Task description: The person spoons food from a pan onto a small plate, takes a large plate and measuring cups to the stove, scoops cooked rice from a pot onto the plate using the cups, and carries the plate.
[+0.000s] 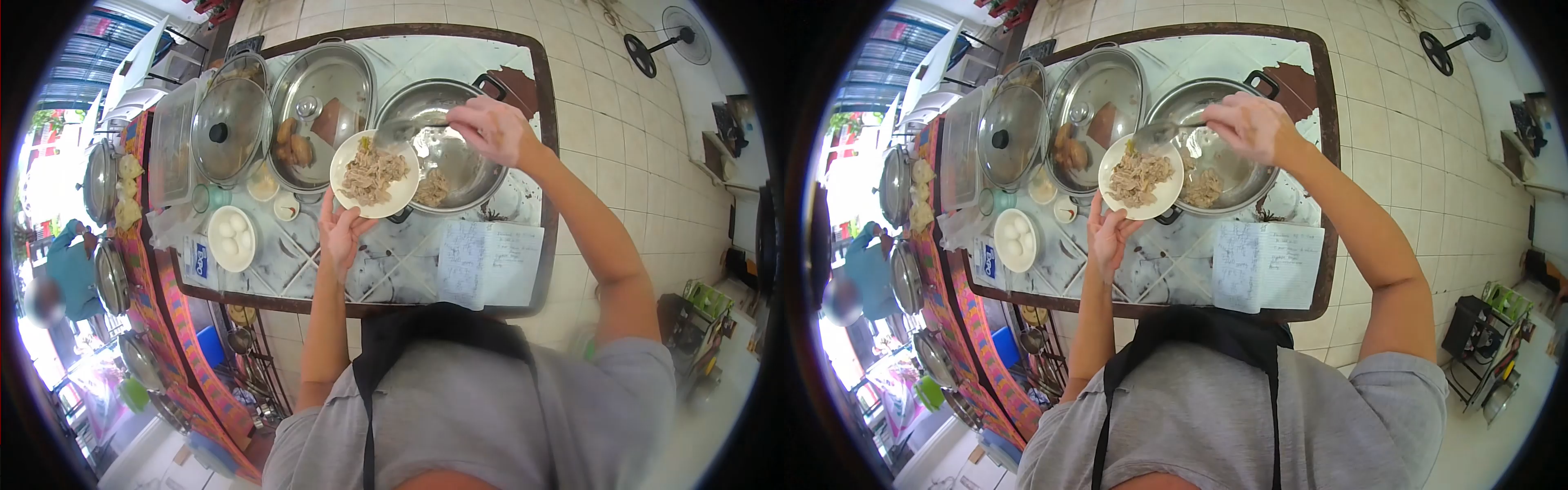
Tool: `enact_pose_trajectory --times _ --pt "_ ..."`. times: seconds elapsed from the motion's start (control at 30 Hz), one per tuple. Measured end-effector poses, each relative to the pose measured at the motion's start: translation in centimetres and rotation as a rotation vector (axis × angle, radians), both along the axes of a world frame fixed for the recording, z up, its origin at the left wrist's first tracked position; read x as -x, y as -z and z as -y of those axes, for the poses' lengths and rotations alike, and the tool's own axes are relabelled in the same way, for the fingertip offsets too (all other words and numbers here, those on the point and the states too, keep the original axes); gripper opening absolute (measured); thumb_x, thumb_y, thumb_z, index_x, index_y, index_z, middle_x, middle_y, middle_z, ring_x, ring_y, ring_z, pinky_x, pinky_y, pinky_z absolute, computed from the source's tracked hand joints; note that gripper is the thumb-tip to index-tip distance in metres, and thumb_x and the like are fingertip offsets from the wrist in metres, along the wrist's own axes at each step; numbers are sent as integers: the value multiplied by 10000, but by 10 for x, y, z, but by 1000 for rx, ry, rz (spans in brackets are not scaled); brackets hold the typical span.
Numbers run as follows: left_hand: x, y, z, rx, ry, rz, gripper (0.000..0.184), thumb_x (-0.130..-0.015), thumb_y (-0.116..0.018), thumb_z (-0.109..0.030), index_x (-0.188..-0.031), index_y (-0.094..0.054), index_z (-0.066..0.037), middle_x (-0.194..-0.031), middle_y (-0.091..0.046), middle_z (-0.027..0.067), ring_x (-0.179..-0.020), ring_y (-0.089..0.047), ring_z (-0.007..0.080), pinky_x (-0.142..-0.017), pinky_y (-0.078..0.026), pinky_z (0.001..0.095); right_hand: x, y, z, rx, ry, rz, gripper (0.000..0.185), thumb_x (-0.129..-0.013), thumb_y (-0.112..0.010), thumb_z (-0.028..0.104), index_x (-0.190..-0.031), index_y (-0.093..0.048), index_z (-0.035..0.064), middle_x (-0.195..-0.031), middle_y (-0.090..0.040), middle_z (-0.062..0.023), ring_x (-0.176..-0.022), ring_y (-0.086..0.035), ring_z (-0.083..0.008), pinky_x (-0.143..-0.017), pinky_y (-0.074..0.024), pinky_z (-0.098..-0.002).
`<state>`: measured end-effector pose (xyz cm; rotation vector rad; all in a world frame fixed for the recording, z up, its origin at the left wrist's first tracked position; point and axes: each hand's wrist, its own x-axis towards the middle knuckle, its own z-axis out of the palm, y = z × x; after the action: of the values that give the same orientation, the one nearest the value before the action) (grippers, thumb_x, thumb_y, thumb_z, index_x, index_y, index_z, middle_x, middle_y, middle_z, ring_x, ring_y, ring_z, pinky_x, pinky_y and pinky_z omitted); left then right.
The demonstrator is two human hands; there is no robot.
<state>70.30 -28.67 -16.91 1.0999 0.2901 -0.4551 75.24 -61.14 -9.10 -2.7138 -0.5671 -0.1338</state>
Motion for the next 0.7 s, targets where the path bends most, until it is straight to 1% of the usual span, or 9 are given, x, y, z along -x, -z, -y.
enact_pose_trajectory --times 0.03,0.17,0.23,0.33,0.4,0.43,0.53,0.57,0.7 --pt "0 0 -1 -17 -1 5 639 -863 -461 59 -1442 -214 -51 -1212 -559 217 -976 -658 315 -785 -599 385 -3 6 5 -139 92 -75 190 -844 -592 170 -1031 -629 173 -883 -624 -61 -854 -611 -277 -707 -497 -385" --pt "7 3 -13 -2 -3 3 656 -865 -464 53 -1454 -194 -50 -1226 -550 220 -976 -659 312 -781 -601 376 -23 47 20 -134 269 -270 184 -874 -530 260 -998 -621 159 -888 -651 -100 -882 -622 -296 -730 -496 -412" --pt "13 2 -19 0 -44 -4 669 -865 -468 53 -1460 -179 -46 -1216 -557 223 -965 -663 311 -764 -605 365 -28 84 22 62 320 -341 191 -891 -504 271 -990 -618 154 -915 -657 -120 -899 -623 -315 -747 -494 -425" --pt "20 2 -31 -1 -56 -7 671 -863 -472 54 -1460 -178 -38 -1203 -566 228 -953 -667 314 -751 -609 359 -30 134 18 33 240 -322 172 -887 -509 256 -991 -620 173 -916 -654 -126 -904 -618 -333 -765 -488 -445" --pt "25 -6 -35 -22 -70 -13 671 -862 -473 55 -1459 -180 -35 -1195 -571 230 -949 -669 315 -747 -610 358 -22 133 12 -73 69 -397 175 -862 -537 253 -980 -616 152 -933 -656 -132 -901 -618 -338 -772 -485 -444" --pt "26 -9 -37 -41 -84 -6 671 -861 -475 56 -1458 -183 -32 -1187 -576 232 -944 -671 315 -744 -611 358 -20 130 13 -72 71 -401 175 -862 -537 253 -980 -616 152 -933 -656 -132 -901 -618 -338 -772 -485 -444" --pt "29 -6 -43 -38 -110 -1 669 -857 -477 59 -1455 -191 -26 -1182 -580 234 -945 -671 316 -747 -611 358 -20 140 24 -21 -112 -674 218 -794 -568 277 -959 -629 149 -974 -664 -115 -923 -622 -313 -784 -482 -427" --pt "30 -4 -44 -31 -123 3 669 -856 -478 61 -1455 -191 -25 -1181 -580 234 -941 -672 314 -745 -612 357 -19 138 23 -20 -112 -676 218 -794 -568 277 -959 -629 149 -974 -664 -115 -923 -622 -313 -784 -482 -427" --pt "29 -1 -47 -15 -124 -1 676 -853 -481 61 -1457 -194 -35 -1191 -576 227 -932 -674 309 -747 -610 360 -18 138 12 3 -79 -954 288 -749 -589 321 -977 -659 160 -971 -672 -95 -923 -626 -271 -805 -481 -385"
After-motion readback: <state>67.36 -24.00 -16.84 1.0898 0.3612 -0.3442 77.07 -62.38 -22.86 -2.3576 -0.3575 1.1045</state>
